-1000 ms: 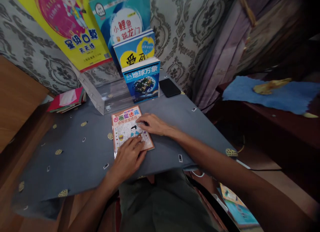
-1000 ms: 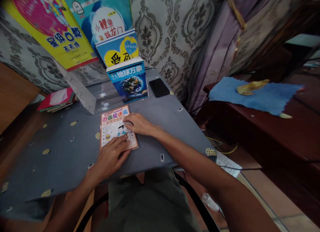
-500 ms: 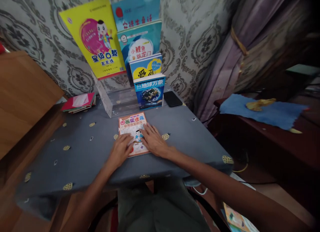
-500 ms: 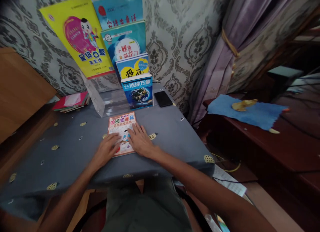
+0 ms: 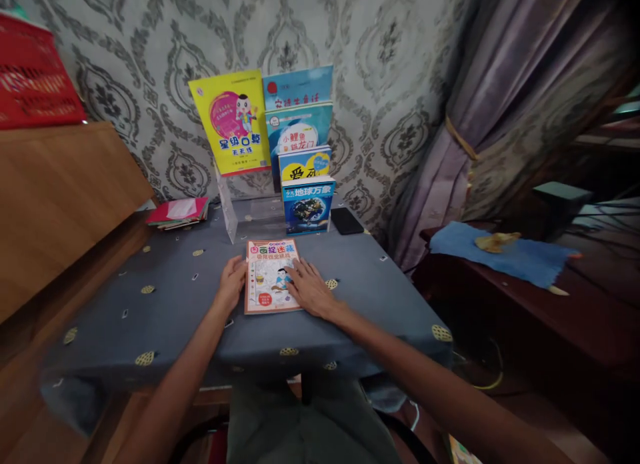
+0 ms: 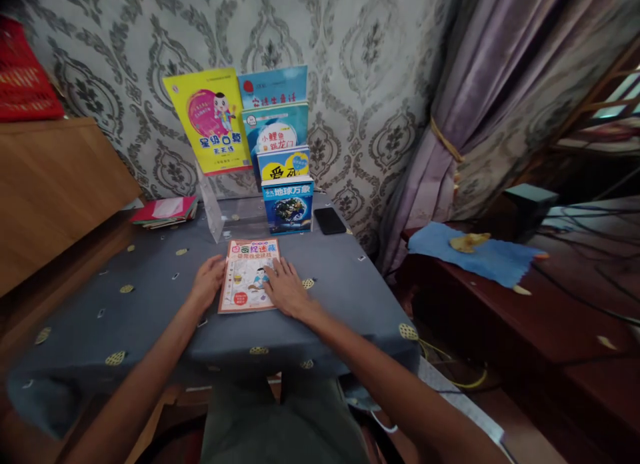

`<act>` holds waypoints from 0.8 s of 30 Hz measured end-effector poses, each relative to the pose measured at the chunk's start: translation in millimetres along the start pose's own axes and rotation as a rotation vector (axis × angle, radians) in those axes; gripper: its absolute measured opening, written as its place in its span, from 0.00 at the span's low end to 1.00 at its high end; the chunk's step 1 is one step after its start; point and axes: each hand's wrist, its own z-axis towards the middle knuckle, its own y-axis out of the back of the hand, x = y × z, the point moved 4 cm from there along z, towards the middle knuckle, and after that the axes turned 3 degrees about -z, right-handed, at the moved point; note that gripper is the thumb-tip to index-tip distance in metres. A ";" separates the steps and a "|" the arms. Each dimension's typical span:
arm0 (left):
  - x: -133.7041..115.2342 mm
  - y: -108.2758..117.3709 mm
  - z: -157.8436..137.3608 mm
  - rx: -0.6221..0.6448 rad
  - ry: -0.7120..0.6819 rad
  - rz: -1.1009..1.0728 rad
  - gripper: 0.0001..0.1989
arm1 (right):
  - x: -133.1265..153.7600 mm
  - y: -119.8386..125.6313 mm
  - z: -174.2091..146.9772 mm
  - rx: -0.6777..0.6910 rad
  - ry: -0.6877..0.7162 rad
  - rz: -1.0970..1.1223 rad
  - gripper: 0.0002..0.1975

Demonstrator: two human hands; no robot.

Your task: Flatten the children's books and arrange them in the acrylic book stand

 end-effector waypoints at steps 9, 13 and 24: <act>-0.5 -29.5 -20.2 0.080 0.115 -0.251 0.13 | -28.7 -22.0 4.2 -0.189 -0.122 0.349 0.32; -8.9 -38.0 -29.3 0.177 0.059 -0.362 0.19 | -48.4 -20.3 9.0 -0.399 -0.201 0.898 0.33; -87.3 -79.7 -42.2 0.401 -0.287 -0.159 0.24 | -21.2 84.5 15.1 -0.740 -0.267 1.490 0.23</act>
